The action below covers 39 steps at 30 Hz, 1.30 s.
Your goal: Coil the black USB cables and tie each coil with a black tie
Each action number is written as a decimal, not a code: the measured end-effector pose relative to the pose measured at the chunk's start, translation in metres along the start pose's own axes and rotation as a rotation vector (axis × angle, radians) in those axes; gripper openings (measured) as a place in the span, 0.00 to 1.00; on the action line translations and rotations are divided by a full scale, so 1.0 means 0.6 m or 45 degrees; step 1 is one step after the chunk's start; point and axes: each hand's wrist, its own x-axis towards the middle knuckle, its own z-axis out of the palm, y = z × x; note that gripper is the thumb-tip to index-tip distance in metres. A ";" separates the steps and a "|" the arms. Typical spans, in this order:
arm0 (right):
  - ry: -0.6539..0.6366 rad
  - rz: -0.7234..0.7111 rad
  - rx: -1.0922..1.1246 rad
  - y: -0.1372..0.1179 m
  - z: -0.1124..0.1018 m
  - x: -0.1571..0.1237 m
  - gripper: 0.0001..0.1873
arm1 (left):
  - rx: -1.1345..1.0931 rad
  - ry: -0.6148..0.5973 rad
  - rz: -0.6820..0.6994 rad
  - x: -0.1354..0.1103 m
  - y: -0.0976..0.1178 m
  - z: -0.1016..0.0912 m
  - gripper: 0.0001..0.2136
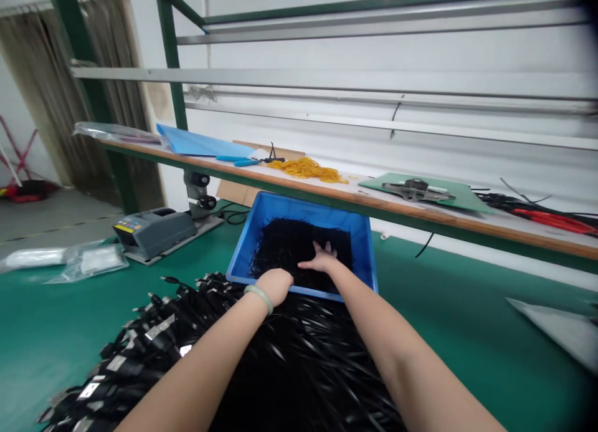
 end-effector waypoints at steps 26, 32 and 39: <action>0.352 -0.212 0.042 0.058 -0.069 0.004 0.15 | 0.089 0.232 -0.182 0.032 -0.003 0.021 0.15; 0.412 -0.274 0.115 0.082 -0.070 0.017 0.14 | 0.075 0.310 -0.180 0.049 -0.013 0.032 0.16; 0.576 -0.345 0.178 0.095 -0.079 -0.009 0.14 | 0.059 0.319 -0.180 0.064 -0.020 0.033 0.16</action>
